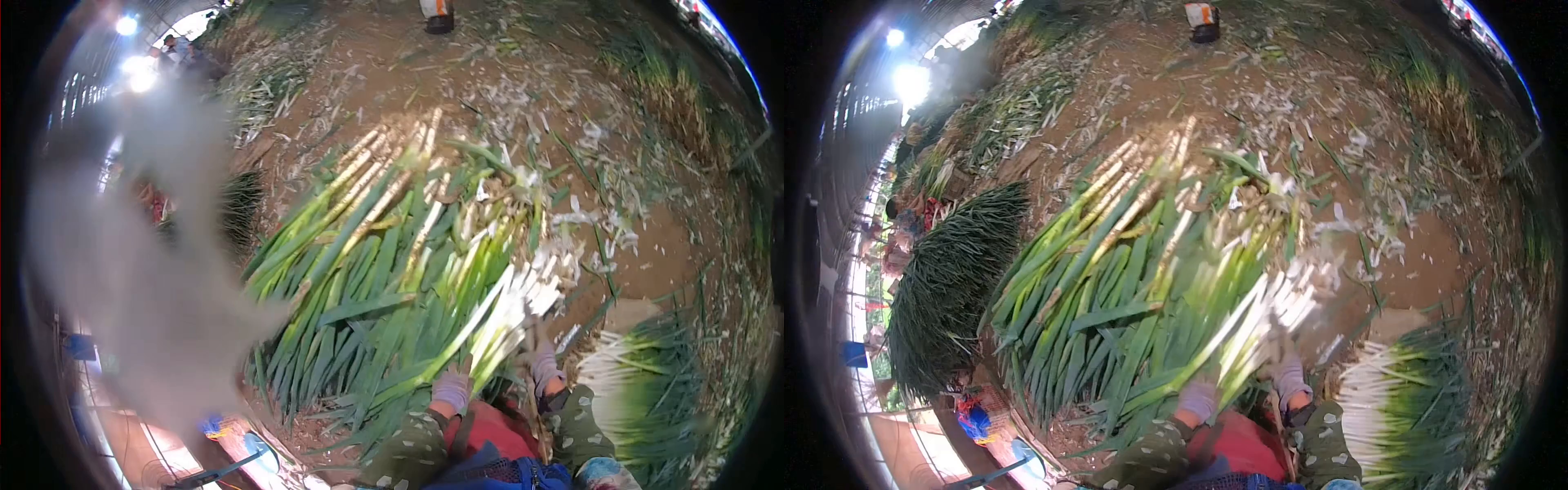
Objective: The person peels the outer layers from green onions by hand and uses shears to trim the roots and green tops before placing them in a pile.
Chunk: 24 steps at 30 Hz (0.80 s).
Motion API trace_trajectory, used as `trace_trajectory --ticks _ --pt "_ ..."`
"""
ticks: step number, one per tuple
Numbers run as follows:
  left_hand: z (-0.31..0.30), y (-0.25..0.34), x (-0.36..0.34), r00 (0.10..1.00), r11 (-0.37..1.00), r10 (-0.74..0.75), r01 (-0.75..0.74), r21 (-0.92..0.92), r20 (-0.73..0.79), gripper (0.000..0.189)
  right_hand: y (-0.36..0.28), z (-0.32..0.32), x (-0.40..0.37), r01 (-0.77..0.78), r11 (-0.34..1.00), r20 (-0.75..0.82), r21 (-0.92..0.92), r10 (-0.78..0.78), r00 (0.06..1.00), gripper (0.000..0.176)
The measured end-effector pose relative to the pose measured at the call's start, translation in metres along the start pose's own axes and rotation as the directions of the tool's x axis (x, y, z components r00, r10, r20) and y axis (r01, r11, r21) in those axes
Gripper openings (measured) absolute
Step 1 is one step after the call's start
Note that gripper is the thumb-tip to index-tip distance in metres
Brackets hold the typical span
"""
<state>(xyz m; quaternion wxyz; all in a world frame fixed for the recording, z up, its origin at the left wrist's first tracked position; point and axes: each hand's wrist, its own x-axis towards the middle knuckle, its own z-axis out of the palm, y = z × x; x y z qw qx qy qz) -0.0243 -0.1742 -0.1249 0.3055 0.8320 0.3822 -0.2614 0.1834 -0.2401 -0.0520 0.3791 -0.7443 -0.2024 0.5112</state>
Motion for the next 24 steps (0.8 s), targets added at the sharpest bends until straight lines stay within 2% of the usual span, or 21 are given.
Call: trace_trajectory --ticks 1,2,3,5,6,7,8,9,10,11,12,13,14,15,17,18,19,21,22,23,24 --pt "-0.007 -0.001 -0.003 0.999 0.999 0.022 -0.023 -0.049 -0.027 0.060 -0.017 0.005 0.006 0.054 0.998 0.017 0.013 -0.054 0.998 0.095" --pt "0.010 -0.014 0.009 1.000 0.999 -0.002 0.001 -0.043 -0.014 0.061 -0.035 0.016 0.003 0.174 0.981 0.110 -0.087 -0.164 0.980 0.094" --pt "0.027 -0.033 0.012 0.988 0.971 0.056 -0.088 -0.224 -0.146 0.058 -0.031 0.028 0.001 0.232 0.942 0.232 -0.242 -0.176 0.957 0.097" --pt "0.000 -0.069 0.004 0.889 0.821 0.374 -0.450 -0.352 -0.264 0.047 -0.022 0.053 -0.001 0.426 0.773 0.466 -0.470 -0.193 0.864 0.103" --pt "-0.075 -0.072 -0.010 0.935 0.923 0.348 -0.355 -0.151 -0.068 0.039 -0.032 0.045 0.012 0.176 0.919 0.286 -0.352 -0.073 0.956 0.105" --pt "-0.156 -0.079 -0.020 0.956 0.958 0.267 -0.277 0.074 0.118 0.032 -0.043 0.033 0.027 -0.075 0.982 0.125 -0.173 0.097 0.987 0.108" --pt "-0.173 -0.126 -0.002 0.950 0.891 0.256 -0.160 0.424 -0.180 0.018 -0.045 0.026 0.034 -0.080 0.995 0.032 0.066 0.078 0.996 0.113" --pt "-0.204 -0.166 0.013 0.882 0.878 0.124 0.116 0.464 -0.455 0.012 -0.046 0.028 0.039 0.002 0.996 0.088 -0.091 0.006 0.996 0.113" --pt "-0.265 -0.159 0.012 0.720 0.907 0.006 0.288 0.307 -0.694 0.011 -0.065 0.041 0.031 -0.017 0.974 0.232 -0.227 0.071 0.970 0.111" --pt "-0.292 -0.196 0.038 0.768 0.839 -0.020 0.361 0.406 -0.640 0.018 -0.086 0.054 0.025 -0.004 0.932 0.358 -0.362 0.143 0.923 0.110" --pt "-0.302 -0.242 0.074 0.443 0.965 0.132 0.147 0.217 -0.887 0.031 -0.073 0.067 0.023 0.187 0.861 0.373 -0.474 0.004 0.928 0.107" --pt "-0.332 -0.255 0.092 0.588 0.963 0.036 0.196 0.185 -0.808 0.042 -0.076 0.071 0.023 0.162 0.887 0.390 -0.432 0.023 0.920 0.107" --pt "-0.355 -0.261 0.106 0.715 0.955 -0.065 0.247 0.165 -0.696 0.054 -0.069 0.072 0.027 0.186 0.916 0.372 -0.357 -0.044 0.927 0.106" --pt "-0.362 -0.250 0.111 0.714 0.955 -0.061 0.245 0.167 -0.698 0.054 -0.064 0.072 0.033 0.212 0.938 0.345 -0.275 -0.110 0.932 0.105" --pt "-0.366 -0.213 0.110 0.799 0.873 -0.259 0.434 0.223 -0.542 0.073 -0.064 0.074 0.040 0.199 0.927 0.350 -0.317 -0.081 0.933 0.104" --pt "-0.361 -0.211 0.115 0.766 0.859 -0.298 0.475 0.190 -0.570 0.083 -0.064 0.072 0.042 0.185 0.914 0.353 -0.362 -0.049 0.934 0.102" --pt "-0.359 -0.209 0.118 0.771 0.864 -0.289 0.465 0.192 -0.568 0.083 -0.066 0.070 0.045 0.178 0.914 0.342 -0.365 -0.046 0.938 0.102" --pt "-0.353 -0.202 0.108 0.856 0.908 -0.372 0.416 0.052 -0.360 0.079 -0.072 0.077 0.041 0.143 0.925 0.338 -0.353 -0.016 0.941 0.102" --pt "-0.339 -0.199 0.099 0.878 0.936 -0.285 0.341 0.084 -0.383 0.075 -0.078 0.078 0.038 0.085 0.934 0.353 -0.347 0.046 0.934 0.101" --pt "-0.326 -0.191 0.094 0.888 0.929 -0.321 0.363 0.071 -0.329 0.072 -0.074 0.081 0.035 0.076 0.937 0.343 -0.340 0.049 0.938 0.101" --pt "-0.306 -0.179 0.080 0.904 0.958 -0.254 0.284 0.037 -0.343 0.066 -0.065 0.084 0.033 0.094 0.940 0.354 -0.327 0.029 0.935 0.101"
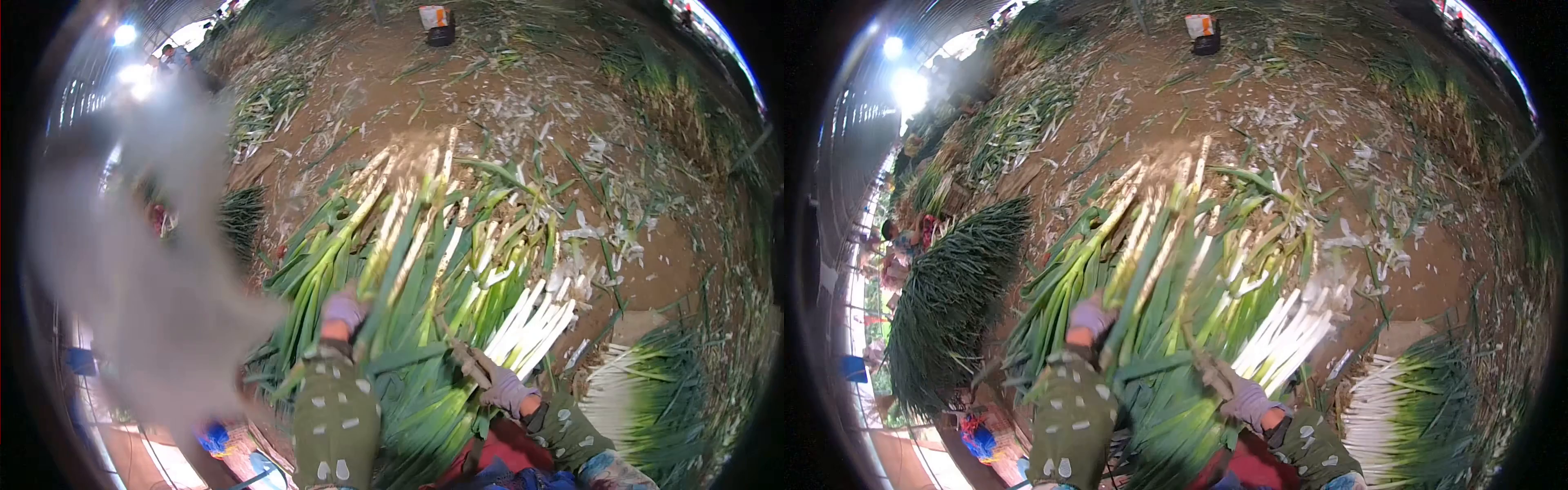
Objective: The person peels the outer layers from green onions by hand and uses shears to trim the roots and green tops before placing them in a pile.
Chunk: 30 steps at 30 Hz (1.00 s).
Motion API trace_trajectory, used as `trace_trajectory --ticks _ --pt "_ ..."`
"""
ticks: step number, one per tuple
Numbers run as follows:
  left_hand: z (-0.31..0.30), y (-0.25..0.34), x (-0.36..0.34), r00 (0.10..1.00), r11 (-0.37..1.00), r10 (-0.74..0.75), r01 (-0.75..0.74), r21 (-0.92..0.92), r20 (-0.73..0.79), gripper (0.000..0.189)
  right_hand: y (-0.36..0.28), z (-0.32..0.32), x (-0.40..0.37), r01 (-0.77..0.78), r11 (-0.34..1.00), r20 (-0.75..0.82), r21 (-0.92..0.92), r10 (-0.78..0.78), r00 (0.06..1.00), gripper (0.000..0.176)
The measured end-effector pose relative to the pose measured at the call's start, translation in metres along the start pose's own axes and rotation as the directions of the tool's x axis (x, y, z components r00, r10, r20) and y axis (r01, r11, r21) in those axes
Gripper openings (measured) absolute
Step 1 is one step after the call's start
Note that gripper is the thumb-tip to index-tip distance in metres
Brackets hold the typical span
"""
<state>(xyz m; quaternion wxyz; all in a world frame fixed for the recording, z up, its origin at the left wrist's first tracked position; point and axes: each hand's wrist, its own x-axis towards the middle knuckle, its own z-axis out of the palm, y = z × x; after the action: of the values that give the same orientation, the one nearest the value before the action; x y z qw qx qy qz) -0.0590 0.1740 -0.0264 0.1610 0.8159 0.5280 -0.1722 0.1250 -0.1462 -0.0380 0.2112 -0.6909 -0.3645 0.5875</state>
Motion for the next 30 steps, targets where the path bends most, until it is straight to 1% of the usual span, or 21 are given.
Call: trace_trajectory --ticks 1,2,3,5,8,9,10,11,13,15,17,18,19,21,23,24,25,27,28,29,30 --pt "0.011 0.017 -0.020 0.995 0.996 0.057 -0.052 -0.071 0.077 0.061 0.004 0.004 -0.003 0.020 1.000 0.005 0.005 -0.020 1.000 0.101" --pt "0.056 0.015 -0.029 0.982 0.979 0.173 -0.180 -0.094 -0.080 0.057 0.000 0.003 -0.012 0.024 0.999 0.009 0.032 -0.024 1.000 0.100" --pt "0.049 0.045 -0.055 0.987 0.999 0.035 -0.033 -0.014 0.154 0.056 0.002 0.003 -0.018 0.012 0.999 0.002 0.044 -0.012 1.000 0.100" --pt "0.087 0.072 -0.075 0.964 0.998 -0.006 -0.009 0.056 0.265 0.061 0.020 0.012 -0.037 0.091 0.992 -0.090 0.084 -0.083 0.992 0.099" --pt "0.114 0.070 -0.091 0.983 0.981 0.175 -0.169 -0.098 0.053 0.059 0.042 0.013 -0.070 -0.040 0.988 -0.112 0.151 0.058 0.992 0.103" --pt "0.092 0.083 -0.095 0.985 0.997 0.068 -0.060 -0.056 0.161 0.061 0.045 0.008 -0.080 -0.077 0.970 -0.084 0.230 0.099 0.992 0.104" --pt "0.083 0.085 -0.091 0.966 0.991 0.133 -0.130 -0.027 0.223 0.066 0.061 0.019 -0.091 0.143 0.981 -0.257 0.129 -0.106 0.961 0.101" --pt "0.077 0.086 -0.094 0.938 0.981 0.186 -0.195 0.003 0.292 0.070 0.063 0.025 -0.103 0.032 0.993 -0.089 0.112 -0.022 0.996 0.096" --pt "0.065 0.108 -0.122 0.896 0.969 0.225 -0.247 0.010 0.384 0.075 0.036 0.028 -0.147 0.375 0.918 -0.055 -0.131 -0.384 0.922 0.091" --pt "0.079 0.113 -0.139 0.843 0.956 0.253 -0.293 0.011 0.474 0.081 0.039 0.025 -0.167 0.360 0.928 -0.079 -0.092 -0.367 0.927 0.088" --pt "0.127 0.105 -0.148 0.709 0.731 0.475 0.012 -0.683 0.521 0.087 0.049 0.018 -0.183 0.315 0.948 -0.128 -0.052 -0.319 0.939 0.082" --pt "0.109 0.130 -0.158 0.696 0.646 0.415 0.229 -0.728 0.587 0.086 0.048 0.010 -0.178 -0.143 0.983 0.009 0.115 0.143 0.990 0.095" --pt "0.122 0.135 -0.157 0.768 0.580 0.289 0.335 -0.742 0.572 0.085 0.058 0.017 -0.184 -0.159 0.980 0.007 0.119 0.160 0.987 0.095" --pt "0.188 0.100 -0.129 0.772 0.393 0.362 0.382 -0.836 0.522 0.080 0.073 0.041 -0.190 0.313 0.950 -0.128 0.012 -0.309 0.942 0.097" --pt "0.190 0.100 -0.136 0.693 0.437 0.451 0.377 -0.816 0.562 0.069 0.090 0.052 -0.181 0.072 0.997 0.072 -0.015 -0.071 0.995 0.097" --pt "0.201 0.098 -0.138 0.765 0.313 0.380 0.423 -0.851 0.520 0.062 0.136 0.072 -0.160 0.112 0.965 -0.101 0.239 -0.090 0.991 0.094" --pt "0.202 0.103 -0.141 0.826 0.179 0.295 0.446 -0.877 0.481 0.056 0.112 0.043 -0.167 -0.081 0.951 -0.027 0.300 0.093 0.995 0.087" --pt "0.202 0.106 -0.141 0.862 0.320 0.229 0.373 -0.871 0.453 0.047 0.091 0.032 -0.163 -0.285 0.894 0.059 0.346 0.282 0.958 0.080" --pt "0.201 0.105 -0.136 0.891 0.690 0.278 0.076 -0.720 0.360 0.044 0.113 0.067 -0.145 0.073 0.891 -0.003 0.448 -0.080 0.997 0.080" --pt "0.200 0.105 -0.127 0.885 0.887 0.368 -0.242 -0.394 0.286 0.042 0.128 0.081 -0.137 0.230 0.923 -0.048 0.310 -0.226 0.973 0.076" --pt "0.196 0.108 -0.108 0.812 0.888 0.453 -0.447 -0.107 0.369 0.035 0.143 0.094 -0.129 0.380 0.913 -0.093 0.147 -0.370 0.924 0.073"
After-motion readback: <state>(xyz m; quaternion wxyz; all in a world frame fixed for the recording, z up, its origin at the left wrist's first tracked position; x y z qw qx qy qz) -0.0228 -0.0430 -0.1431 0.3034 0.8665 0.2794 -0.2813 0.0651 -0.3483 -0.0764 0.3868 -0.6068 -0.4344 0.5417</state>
